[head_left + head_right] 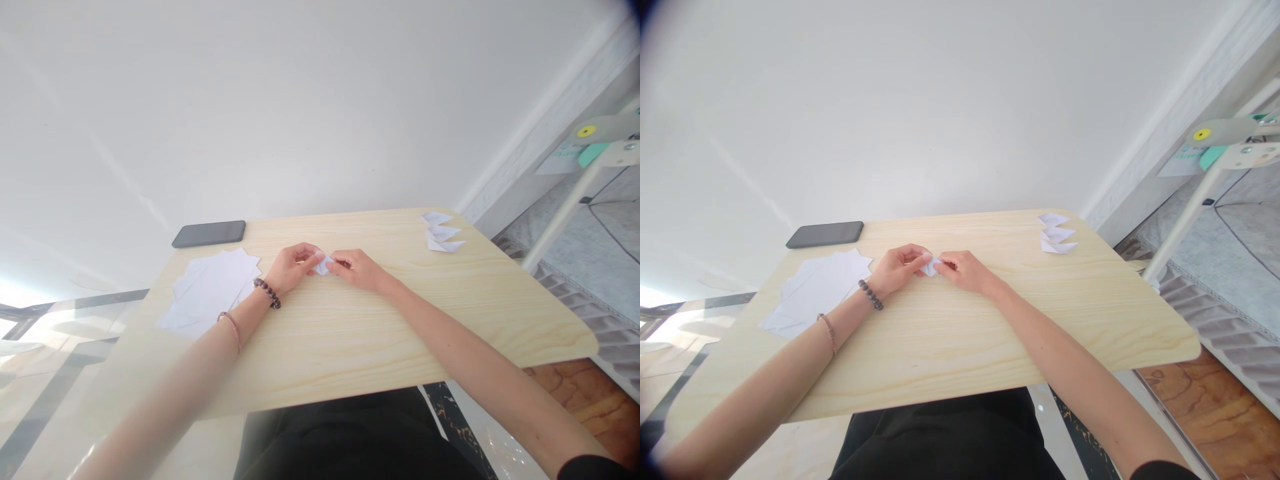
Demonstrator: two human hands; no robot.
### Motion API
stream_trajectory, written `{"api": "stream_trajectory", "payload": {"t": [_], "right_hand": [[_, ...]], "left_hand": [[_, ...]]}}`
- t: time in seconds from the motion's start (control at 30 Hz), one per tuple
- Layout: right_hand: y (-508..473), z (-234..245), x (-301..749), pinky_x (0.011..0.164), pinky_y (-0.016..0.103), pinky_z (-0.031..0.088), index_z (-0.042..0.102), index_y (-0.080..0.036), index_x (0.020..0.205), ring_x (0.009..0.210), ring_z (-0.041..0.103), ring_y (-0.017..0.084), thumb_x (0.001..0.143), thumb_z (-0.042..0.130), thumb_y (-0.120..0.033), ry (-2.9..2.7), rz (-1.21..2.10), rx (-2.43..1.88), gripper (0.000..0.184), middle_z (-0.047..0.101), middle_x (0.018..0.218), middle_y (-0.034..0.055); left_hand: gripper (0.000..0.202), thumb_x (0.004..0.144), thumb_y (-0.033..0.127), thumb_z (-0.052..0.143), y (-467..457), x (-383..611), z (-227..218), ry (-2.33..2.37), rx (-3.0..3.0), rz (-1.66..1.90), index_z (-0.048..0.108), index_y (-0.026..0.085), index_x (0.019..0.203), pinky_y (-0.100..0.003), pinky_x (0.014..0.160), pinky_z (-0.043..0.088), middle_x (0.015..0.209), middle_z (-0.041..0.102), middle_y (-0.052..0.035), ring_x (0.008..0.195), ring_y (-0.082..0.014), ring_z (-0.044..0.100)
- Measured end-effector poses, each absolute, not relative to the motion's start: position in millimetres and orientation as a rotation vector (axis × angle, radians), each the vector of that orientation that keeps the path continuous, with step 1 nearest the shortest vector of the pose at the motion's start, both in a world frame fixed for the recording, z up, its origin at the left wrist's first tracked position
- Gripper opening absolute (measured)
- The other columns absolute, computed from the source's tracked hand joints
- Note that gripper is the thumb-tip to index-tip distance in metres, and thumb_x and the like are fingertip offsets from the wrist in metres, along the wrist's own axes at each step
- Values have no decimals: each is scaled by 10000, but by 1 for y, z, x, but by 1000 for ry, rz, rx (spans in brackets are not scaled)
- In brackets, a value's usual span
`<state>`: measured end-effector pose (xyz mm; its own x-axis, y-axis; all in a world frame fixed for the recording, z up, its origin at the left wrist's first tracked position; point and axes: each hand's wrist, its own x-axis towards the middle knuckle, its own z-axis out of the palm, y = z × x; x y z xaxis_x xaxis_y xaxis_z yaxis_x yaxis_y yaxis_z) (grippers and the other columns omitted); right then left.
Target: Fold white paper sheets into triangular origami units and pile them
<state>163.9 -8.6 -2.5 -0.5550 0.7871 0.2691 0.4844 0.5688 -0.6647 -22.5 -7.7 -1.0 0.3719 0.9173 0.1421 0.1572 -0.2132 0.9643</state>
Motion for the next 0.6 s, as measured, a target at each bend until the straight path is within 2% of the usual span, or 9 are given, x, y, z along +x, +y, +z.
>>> {"api": "stream_trajectory", "payload": {"t": [0.17, 0.33, 0.6], "right_hand": [[-12, -3, 162, 500, 214, 234, 364, -171, 564, 498, 302, 66, 809, 407, -321, -2330, 585, -977, 290, 336, 527, -49], [-14, -3, 159, 512, 218, 242, 386, -171, 570, 508, 319, 70, 809, 410, -312, -2329, 536, -959, 278, 369, 542, -43], [-12, -4, 160, 495, 219, 236, 364, -174, 573, 495, 293, 68, 825, 388, -331, -2279, 622, -1026, 298, 322, 529, -48]], "left_hand": [[313, 717, 450, 561, -8, -23, -2, 1056, 1666, 962, 596, 141, 756, -263, 633, 466, 748, 613, -37, 663, -131, 564], [329, 702, 460, 570, -6, -26, -3, 1096, 1681, 951, 613, 141, 770, -247, 627, 431, 742, 624, -35, 663, -133, 548], [338, 716, 463, 561, -4, -25, -5, 1017, 1567, 980, 591, 141, 813, -264, 677, 446, 770, 622, -41, 701, -138, 567]]}}
